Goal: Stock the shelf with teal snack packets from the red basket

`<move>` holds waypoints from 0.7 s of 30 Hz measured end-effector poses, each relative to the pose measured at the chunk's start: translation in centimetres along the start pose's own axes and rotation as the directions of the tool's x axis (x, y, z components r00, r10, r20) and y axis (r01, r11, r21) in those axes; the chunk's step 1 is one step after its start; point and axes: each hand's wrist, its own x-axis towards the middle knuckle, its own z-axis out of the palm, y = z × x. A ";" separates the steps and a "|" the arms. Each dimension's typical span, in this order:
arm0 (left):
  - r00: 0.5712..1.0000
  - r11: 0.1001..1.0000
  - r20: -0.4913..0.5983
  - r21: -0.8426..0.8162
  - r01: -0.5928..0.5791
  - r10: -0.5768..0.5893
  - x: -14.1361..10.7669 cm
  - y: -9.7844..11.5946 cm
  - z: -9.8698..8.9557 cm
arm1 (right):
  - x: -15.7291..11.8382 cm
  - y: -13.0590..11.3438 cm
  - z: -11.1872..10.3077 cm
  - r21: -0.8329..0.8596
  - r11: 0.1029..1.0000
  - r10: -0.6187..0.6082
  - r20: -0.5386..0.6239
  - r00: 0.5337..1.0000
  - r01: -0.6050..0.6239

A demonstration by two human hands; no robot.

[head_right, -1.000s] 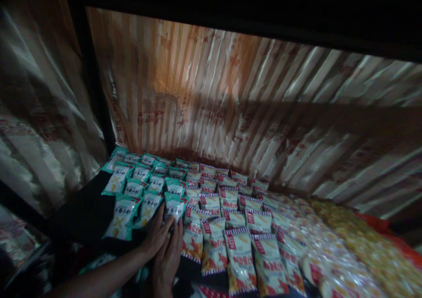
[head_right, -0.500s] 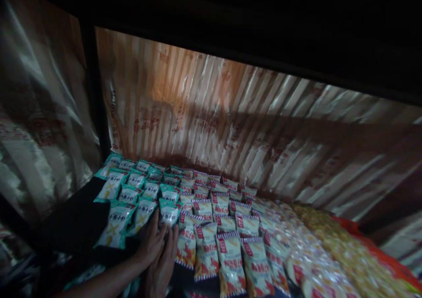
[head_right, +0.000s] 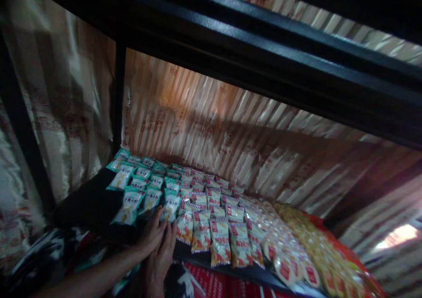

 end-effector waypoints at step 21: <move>0.985 0.990 0.172 0.144 0.009 -0.034 -4.6 1.5 -1.9 | -2.8 1.2 -2.6 0.093 0.986 0.128 0.122 0.984 -0.140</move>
